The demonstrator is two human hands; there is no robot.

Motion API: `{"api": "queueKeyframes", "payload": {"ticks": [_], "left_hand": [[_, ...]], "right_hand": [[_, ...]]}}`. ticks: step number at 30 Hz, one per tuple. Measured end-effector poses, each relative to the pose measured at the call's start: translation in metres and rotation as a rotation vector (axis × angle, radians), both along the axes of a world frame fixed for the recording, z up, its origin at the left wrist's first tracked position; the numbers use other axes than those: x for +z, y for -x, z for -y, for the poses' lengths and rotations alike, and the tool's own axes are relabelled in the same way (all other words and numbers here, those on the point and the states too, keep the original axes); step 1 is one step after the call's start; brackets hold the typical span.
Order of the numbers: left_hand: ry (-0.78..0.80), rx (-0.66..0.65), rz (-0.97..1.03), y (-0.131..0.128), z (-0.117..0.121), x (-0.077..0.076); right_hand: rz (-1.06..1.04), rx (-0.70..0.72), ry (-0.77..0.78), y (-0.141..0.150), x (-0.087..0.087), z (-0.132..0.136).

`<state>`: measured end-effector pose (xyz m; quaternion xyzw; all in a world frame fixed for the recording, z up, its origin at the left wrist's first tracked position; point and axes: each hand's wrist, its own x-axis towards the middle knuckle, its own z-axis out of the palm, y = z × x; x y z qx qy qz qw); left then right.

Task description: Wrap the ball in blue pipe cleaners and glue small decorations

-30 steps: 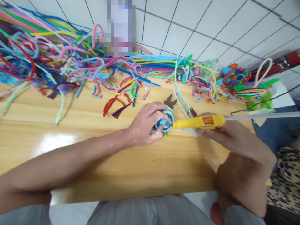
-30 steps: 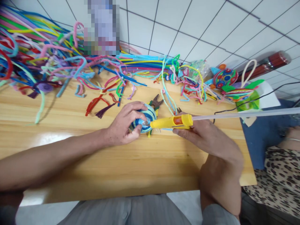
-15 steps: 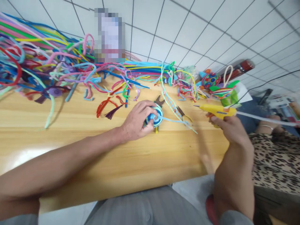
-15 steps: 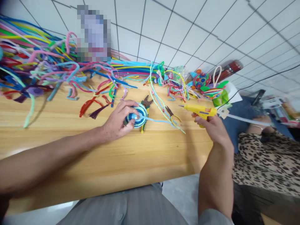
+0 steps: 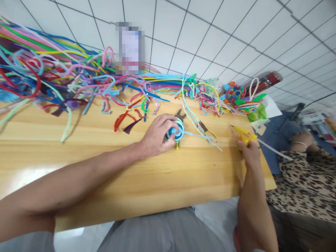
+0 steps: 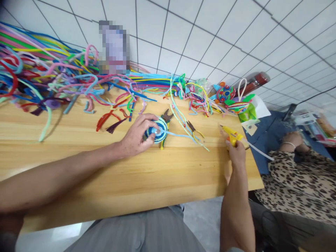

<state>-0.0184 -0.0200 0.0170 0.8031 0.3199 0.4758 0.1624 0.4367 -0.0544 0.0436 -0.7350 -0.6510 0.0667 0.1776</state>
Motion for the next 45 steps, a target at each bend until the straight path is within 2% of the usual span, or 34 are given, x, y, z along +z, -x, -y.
{"api": "queueKeyframes", "payload": {"ticks": [4,6,7,9,10,12,14,16,18,27,33,45], "left_hand": [[-0.016,0.003,0.027,-0.001,0.0,0.0],[-0.025,-0.001,0.038,-0.001,0.001,0.0],[-0.028,-0.003,0.039,-0.002,0.001,0.0],[-0.032,0.001,0.036,-0.002,0.001,0.0],[-0.032,0.003,0.03,-0.001,0.001,0.0],[-0.03,0.012,0.016,-0.001,0.001,0.0],[-0.026,0.02,0.005,-0.002,0.001,0.0],[-0.028,0.026,0.008,-0.002,0.001,0.0],[-0.032,0.03,0.017,-0.003,0.001,-0.001],[-0.024,0.038,0.025,-0.003,0.003,0.0],[-0.025,0.074,0.018,-0.004,0.005,-0.001],[-0.004,0.115,-0.026,-0.004,0.01,0.001]], "right_hand": [[0.09,-0.319,-0.156,0.01,0.001,0.035],[0.05,-0.357,-0.218,0.032,0.003,0.047],[-0.006,-0.329,-0.261,0.048,0.004,0.05],[-0.077,-0.134,-0.297,0.087,0.009,0.051],[-0.08,-0.027,-0.369,0.107,0.012,0.048],[-0.067,0.23,-0.365,0.148,0.017,0.039],[-0.067,0.424,-0.343,0.183,0.021,0.028],[-0.052,0.541,-0.312,0.208,0.021,0.019],[-0.034,0.595,-0.286,0.224,0.019,0.013],[-0.214,0.558,-0.387,0.242,-0.003,-0.001],[-0.223,0.599,-0.462,0.25,-0.004,0.0],[-0.23,0.585,-0.471,0.254,-0.005,0.004]]}}
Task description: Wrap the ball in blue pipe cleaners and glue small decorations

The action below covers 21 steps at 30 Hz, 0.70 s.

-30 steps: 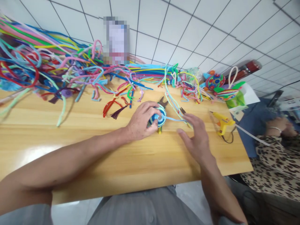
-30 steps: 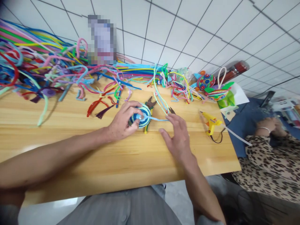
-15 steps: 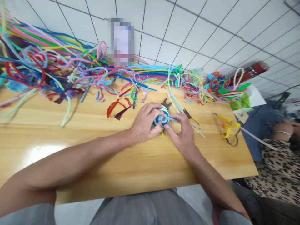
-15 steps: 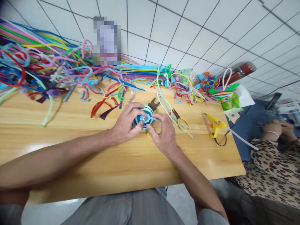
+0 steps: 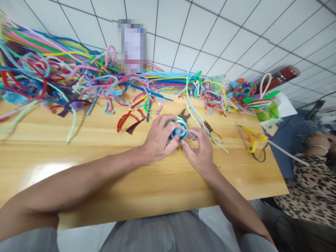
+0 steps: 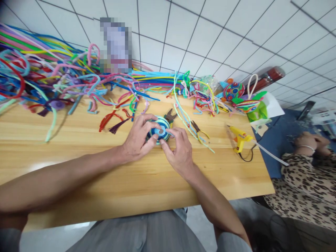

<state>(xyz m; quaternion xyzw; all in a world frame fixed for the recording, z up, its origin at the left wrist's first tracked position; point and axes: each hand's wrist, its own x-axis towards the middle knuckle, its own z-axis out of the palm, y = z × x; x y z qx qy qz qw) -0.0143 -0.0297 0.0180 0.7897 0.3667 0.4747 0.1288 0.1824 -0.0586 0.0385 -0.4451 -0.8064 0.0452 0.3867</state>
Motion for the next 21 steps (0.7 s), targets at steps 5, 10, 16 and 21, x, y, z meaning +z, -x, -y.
{"api": "queueKeyframes", "payload": {"ticks": [5,10,16,21], "left_hand": [[0.008,0.038,-0.028,0.0001,0.0008,0.0036],[0.028,0.082,-0.079,0.0022,0.0011,0.0093],[0.01,0.077,-0.045,0.0024,-0.0011,0.0092],[-0.003,0.022,0.027,0.0,-0.0018,0.0061]], "right_hand": [[-0.022,-0.003,-0.007,0.0009,-0.0044,0.0008],[-0.041,0.006,0.014,0.0043,-0.0066,0.0028],[-0.016,-0.008,-0.094,0.0035,-0.0058,0.0058],[0.04,0.005,-0.111,0.0021,-0.0085,0.006]]}}
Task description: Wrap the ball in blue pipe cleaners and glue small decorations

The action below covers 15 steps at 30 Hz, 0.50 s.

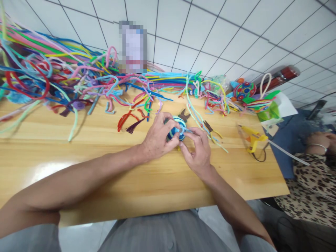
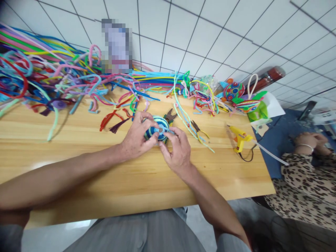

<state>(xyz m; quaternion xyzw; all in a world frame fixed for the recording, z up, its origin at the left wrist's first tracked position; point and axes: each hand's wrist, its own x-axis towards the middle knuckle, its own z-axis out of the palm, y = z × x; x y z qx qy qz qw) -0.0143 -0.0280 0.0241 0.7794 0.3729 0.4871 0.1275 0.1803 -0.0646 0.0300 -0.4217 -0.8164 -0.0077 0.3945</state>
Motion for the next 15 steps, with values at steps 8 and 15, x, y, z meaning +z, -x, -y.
{"api": "queueKeyframes", "payload": {"ticks": [8,15], "left_hand": [[0.036,-0.013,0.002,0.002,-0.001,-0.002],[0.02,-0.026,-0.023,0.005,-0.005,0.001]], "right_hand": [[0.022,-0.007,-0.016,-0.001,-0.006,0.001],[0.013,-0.015,-0.027,-0.003,-0.011,0.0]]}}
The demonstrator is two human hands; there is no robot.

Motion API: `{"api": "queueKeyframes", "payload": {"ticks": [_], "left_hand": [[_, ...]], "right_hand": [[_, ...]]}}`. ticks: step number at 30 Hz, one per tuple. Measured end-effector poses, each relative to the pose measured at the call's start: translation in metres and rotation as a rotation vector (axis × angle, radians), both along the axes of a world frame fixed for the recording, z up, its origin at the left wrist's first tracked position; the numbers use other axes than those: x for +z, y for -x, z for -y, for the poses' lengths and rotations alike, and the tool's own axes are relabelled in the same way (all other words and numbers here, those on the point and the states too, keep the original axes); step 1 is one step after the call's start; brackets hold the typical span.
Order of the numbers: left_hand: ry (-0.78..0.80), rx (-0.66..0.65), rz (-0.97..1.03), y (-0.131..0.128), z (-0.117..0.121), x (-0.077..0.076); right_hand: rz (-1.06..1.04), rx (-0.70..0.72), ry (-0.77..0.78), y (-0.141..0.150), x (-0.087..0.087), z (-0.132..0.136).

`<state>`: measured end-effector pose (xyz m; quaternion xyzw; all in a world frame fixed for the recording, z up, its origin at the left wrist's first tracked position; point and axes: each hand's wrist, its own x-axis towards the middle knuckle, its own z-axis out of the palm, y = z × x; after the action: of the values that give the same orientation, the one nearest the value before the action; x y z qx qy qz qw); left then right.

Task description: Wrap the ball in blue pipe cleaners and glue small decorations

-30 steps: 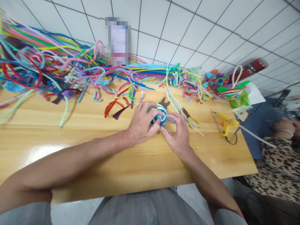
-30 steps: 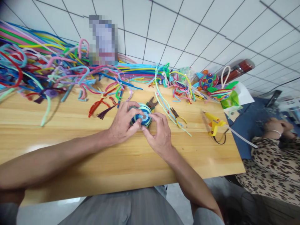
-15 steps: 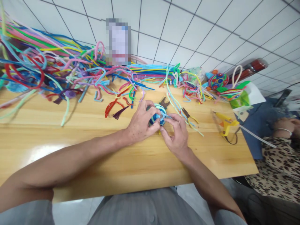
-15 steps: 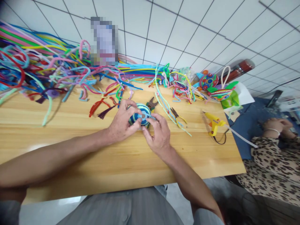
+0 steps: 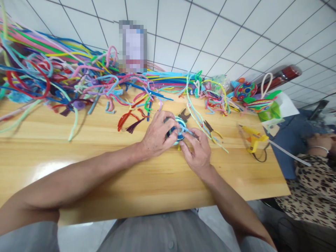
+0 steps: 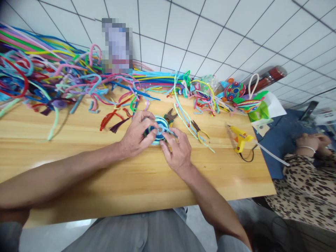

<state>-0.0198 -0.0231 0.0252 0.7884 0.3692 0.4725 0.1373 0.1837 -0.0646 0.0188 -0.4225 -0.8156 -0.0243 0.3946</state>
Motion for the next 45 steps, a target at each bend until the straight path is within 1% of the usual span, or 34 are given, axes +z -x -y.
{"api": "queueKeyframes", "payload": {"ticks": [3,7,12,16,22,28,33,39,45], "left_hand": [[-0.014,0.004,-0.032,0.001,-0.001,0.001],[-0.043,0.043,-0.051,0.0,-0.001,0.001],[-0.033,0.059,-0.114,0.002,-0.001,-0.002],[-0.064,0.062,-0.113,0.005,-0.004,-0.001],[0.002,0.067,-0.076,0.004,-0.003,0.003],[0.121,-0.001,0.034,0.002,0.002,0.009],[0.17,-0.035,0.048,0.002,0.003,0.013],[0.176,-0.073,0.032,0.003,0.003,0.013],[0.143,-0.067,-0.003,0.002,0.004,0.013]], "right_hand": [[-0.034,0.006,0.017,0.0,0.0,-0.001],[-0.076,0.027,0.047,0.0,0.001,-0.003],[-0.089,0.037,0.087,-0.001,0.0,-0.006],[-0.088,0.073,0.079,-0.003,-0.001,-0.009],[-0.061,0.1,0.075,-0.006,0.001,-0.011],[-0.037,0.115,0.049,-0.004,0.003,-0.01],[0.001,0.105,0.069,-0.005,0.004,-0.008],[0.011,0.132,0.082,-0.007,0.006,-0.008],[0.001,0.153,0.067,-0.007,0.007,-0.009]]}}
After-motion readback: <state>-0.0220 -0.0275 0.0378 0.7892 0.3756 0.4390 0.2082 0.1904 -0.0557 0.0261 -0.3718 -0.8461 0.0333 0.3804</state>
